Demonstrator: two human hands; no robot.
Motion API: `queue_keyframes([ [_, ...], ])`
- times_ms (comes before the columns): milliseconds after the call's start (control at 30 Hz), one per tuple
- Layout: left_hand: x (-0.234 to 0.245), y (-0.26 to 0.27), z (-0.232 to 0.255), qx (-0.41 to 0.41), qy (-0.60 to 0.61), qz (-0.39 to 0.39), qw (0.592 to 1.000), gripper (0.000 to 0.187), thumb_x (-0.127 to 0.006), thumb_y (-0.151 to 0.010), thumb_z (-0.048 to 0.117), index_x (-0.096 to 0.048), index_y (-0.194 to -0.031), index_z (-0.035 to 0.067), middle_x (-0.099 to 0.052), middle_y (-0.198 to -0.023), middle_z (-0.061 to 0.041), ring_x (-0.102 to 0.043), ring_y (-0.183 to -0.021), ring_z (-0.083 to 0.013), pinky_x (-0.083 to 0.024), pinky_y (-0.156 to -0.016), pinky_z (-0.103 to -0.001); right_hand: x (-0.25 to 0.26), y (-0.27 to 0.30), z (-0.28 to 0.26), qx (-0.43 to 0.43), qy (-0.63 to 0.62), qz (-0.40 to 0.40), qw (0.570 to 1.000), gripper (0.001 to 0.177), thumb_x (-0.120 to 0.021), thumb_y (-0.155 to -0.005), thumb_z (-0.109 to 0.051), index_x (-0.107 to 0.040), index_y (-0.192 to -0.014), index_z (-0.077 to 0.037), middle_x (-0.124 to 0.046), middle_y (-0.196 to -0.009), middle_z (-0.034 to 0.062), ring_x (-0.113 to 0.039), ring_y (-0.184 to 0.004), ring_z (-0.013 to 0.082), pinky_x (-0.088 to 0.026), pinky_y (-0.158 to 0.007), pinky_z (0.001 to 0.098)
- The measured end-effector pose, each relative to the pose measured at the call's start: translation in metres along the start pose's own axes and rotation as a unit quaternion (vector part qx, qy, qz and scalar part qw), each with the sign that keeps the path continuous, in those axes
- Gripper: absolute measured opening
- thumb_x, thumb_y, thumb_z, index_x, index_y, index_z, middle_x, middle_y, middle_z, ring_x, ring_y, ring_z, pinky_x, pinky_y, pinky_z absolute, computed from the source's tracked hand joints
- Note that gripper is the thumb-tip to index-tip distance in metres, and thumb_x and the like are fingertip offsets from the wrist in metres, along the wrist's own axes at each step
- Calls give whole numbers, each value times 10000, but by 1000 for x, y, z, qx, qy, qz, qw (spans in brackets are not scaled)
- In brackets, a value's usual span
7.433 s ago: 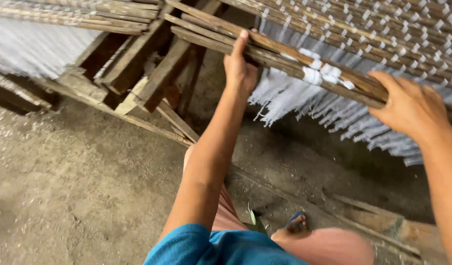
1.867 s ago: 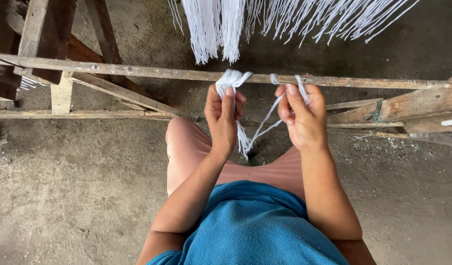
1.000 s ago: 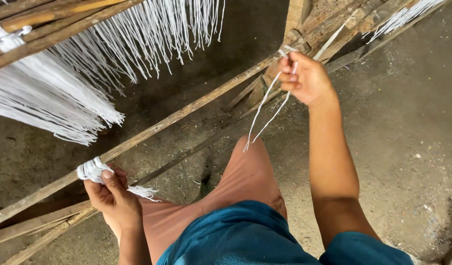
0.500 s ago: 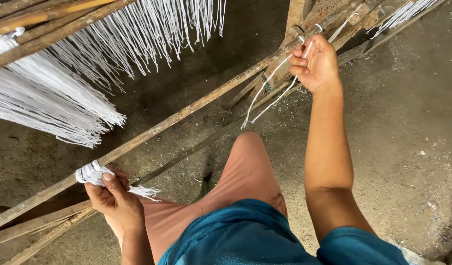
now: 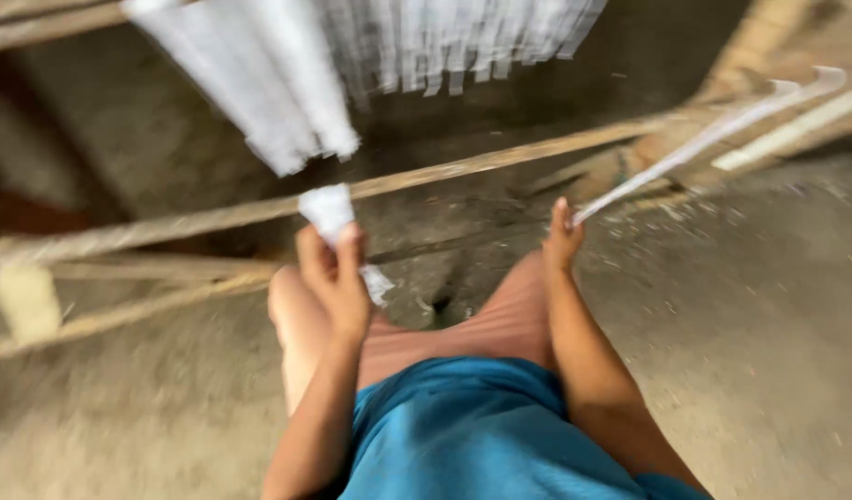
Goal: Preparing a weaving loom by arranging wooden sticks and looping white threads around the frame components.
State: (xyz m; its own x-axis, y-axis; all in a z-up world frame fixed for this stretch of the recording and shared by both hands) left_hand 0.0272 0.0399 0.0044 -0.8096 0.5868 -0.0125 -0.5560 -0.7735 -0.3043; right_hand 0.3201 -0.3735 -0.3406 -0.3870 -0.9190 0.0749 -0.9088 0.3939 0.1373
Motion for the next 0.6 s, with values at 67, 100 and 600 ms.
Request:
queue_keyframes([
  [67,3,0,18,0,52,16,999,105,-659,-1031,144,-621,-1092,67,-617,-779,-66,-573,-725,-138,-512,-688,-317,-44,93,-35,-92,56,-127,986,493,-666,-1023,-554,-551,-1163,-95,-563,-916,87,-580,-681,168,-467,-469,259],
  [100,-6,-3,27,-4,121,-1,993,72,-652,-1025,123,-631,-1056,61,-614,-751,-56,-569,-714,-120,-515,-679,-291,-56,139,-49,-176,109,-215,955,500,-647,-1020,-526,-524,-1191,-73,-482,-810,80,-583,-537,189,-497,-376,261],
  [600,-13,1,46,20,213,-13,977,123,-595,-1058,149,-603,-1064,27,-692,-833,-110,-656,-674,-136,-478,-580,-227,-185,345,-363,162,-139,-487,847,81,-695,-1008,-77,-678,-1046,-7,-651,-854,68,-606,-766,111,-497,-610,195],
])
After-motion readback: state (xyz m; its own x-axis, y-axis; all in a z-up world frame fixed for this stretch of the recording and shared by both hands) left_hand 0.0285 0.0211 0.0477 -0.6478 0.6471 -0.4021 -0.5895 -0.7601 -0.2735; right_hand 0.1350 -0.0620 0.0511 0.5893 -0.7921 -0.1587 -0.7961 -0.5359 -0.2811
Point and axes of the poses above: each hand's wrist, its own y-axis away from the middle knuckle, its own x-axis out of the back of the hand, z = x × y, the point moved 6 cm from there along -y, towards the middle knuckle
